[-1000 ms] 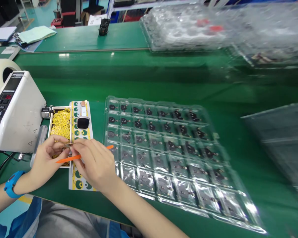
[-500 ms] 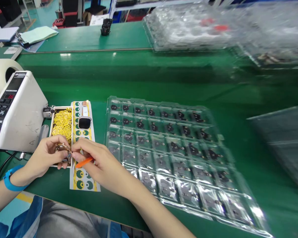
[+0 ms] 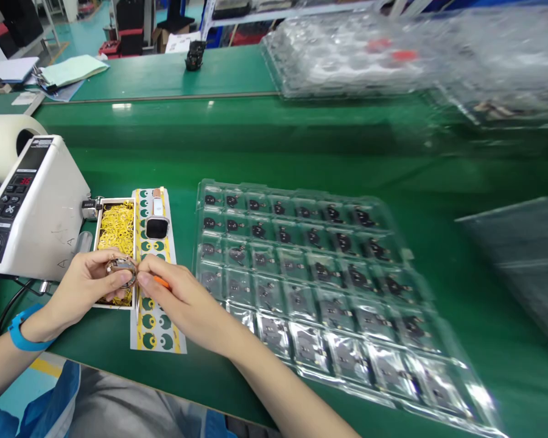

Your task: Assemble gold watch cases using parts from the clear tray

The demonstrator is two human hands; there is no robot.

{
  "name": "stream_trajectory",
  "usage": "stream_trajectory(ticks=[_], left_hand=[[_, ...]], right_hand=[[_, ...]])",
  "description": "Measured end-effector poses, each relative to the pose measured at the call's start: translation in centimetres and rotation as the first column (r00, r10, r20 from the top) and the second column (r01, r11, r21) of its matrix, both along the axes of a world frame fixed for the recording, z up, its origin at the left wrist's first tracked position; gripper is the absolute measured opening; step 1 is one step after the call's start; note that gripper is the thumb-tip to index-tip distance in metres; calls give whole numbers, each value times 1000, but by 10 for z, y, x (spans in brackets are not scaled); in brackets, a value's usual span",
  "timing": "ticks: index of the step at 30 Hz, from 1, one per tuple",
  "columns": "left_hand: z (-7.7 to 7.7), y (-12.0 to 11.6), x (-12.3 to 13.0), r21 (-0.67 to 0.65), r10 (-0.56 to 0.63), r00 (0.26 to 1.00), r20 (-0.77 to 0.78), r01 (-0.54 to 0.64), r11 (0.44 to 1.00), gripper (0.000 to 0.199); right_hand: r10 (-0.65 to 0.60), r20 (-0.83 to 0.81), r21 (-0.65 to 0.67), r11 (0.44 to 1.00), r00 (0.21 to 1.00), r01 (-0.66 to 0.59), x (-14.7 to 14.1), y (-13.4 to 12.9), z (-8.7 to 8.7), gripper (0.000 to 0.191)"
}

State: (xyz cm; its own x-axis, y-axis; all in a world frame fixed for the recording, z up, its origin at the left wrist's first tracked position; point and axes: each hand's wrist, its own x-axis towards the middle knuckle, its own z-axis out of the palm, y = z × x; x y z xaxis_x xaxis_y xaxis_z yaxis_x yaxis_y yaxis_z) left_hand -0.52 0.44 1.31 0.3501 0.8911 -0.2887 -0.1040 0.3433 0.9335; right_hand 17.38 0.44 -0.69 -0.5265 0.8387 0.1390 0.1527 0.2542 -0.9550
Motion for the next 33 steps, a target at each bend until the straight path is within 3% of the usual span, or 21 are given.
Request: stream_trajectory(ticks=[3,6,10,14,16,20,24,26,28,29,31,32,33], left_hand=[[-5,0,0,50,32,999,-17,-31,998,20],[-11,0,0,205,128,988,-88,-107,973,17],[-19,3,-3,511,250,943,-218,-108,853,12],[-24,6,-6,685,323,904,-280,-47,727,16],[-26,3,-7,780,388,871,-302,-9,626,17],[-32,-6,-5,918,508,792,-340,163,361,24],[-37,-15,0,918,641,667,-379,359,169,29],[-39,-23,1,888,710,589,-386,445,114,31],[-40,-36,-1,890,693,594,-409,428,158,35],[-40,-45,-3,908,639,648,-414,343,241,34],[-40,-64,-12,861,550,790,-270,-57,505,25],[-39,-73,-19,730,561,815,-144,-295,617,22],[-38,-81,-28,552,607,794,-36,-491,674,27]], right_hand=[[-25,-9,-37,999,1000,24,-2,0,-1,52],[-151,-19,-113,983,988,148,-4,0,-1,56],[-344,-33,-282,904,938,322,-3,-2,0,56],[-358,-69,-411,861,931,300,-5,-4,0,57],[-336,-96,-437,860,937,263,-9,-6,-1,57],[-293,-168,-474,861,941,184,-18,-13,-5,58],[-280,-232,-594,799,932,92,-18,-19,-11,51],[-280,-251,-639,767,927,58,-15,-19,-13,46],[-285,-249,-676,735,926,44,-10,-18,-15,43],[-286,-238,-689,723,928,46,-7,-16,-17,42],[-300,-203,-703,707,932,74,-2,-11,-21,42],[-323,-182,-706,701,929,105,-1,-8,-23,44],[-348,-162,-708,693,923,137,0,-5,-24,46]])
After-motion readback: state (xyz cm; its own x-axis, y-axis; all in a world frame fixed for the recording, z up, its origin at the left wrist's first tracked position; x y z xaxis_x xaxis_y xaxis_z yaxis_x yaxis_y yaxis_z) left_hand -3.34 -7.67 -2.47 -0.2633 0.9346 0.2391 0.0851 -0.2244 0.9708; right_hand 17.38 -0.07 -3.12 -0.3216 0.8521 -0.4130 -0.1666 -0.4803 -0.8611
